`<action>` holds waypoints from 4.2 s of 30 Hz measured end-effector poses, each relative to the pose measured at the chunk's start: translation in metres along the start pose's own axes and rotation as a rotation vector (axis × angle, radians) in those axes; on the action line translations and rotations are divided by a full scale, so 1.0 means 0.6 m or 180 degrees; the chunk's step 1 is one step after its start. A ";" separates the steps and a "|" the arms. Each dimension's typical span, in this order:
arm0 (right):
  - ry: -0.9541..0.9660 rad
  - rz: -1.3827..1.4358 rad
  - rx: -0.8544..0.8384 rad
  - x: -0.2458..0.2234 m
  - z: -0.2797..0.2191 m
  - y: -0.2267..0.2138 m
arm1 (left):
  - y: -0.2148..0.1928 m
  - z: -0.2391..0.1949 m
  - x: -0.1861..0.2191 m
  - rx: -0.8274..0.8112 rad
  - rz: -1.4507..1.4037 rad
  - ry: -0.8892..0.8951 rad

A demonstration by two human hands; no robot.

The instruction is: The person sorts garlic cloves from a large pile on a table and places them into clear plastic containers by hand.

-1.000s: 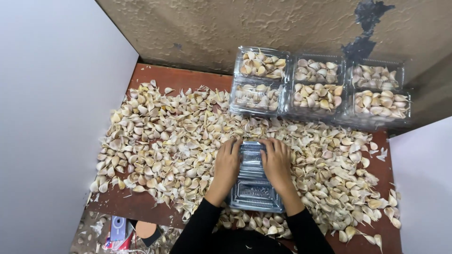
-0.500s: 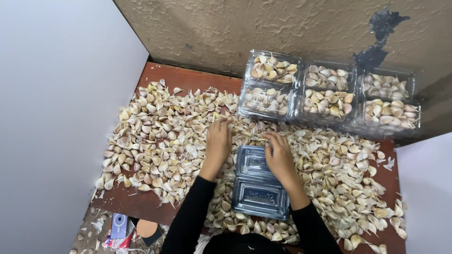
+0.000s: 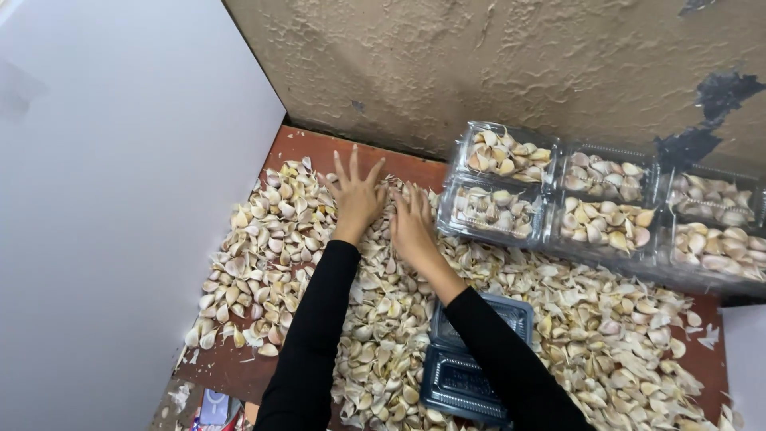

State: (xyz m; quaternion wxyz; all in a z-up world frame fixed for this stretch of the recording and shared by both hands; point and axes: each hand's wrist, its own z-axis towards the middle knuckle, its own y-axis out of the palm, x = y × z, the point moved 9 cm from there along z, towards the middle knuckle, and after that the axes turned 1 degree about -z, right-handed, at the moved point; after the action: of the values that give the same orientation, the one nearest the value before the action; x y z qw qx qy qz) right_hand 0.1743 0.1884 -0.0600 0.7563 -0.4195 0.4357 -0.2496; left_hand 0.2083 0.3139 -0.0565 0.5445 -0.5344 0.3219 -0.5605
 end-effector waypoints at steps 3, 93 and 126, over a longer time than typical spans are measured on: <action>0.0465 -0.0172 -0.0003 0.021 0.039 0.017 | 0.042 0.024 -0.052 -0.0616 0.0013 -0.0396; 0.0597 0.1799 -0.1803 -0.083 -0.021 0.077 | -0.061 -0.259 -0.103 0.0048 -0.2380 -0.1530; 0.1490 0.5140 -0.0167 0.125 -0.190 0.068 | -0.067 -0.342 0.054 0.0143 -0.2935 -0.0505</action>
State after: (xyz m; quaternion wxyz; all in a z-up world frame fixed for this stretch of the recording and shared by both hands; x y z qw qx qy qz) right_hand 0.1128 0.1064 -0.1591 0.5826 0.0662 0.7533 0.2979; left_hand 0.0079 0.2458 -0.0561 0.2731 -0.6510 -0.0039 -0.7083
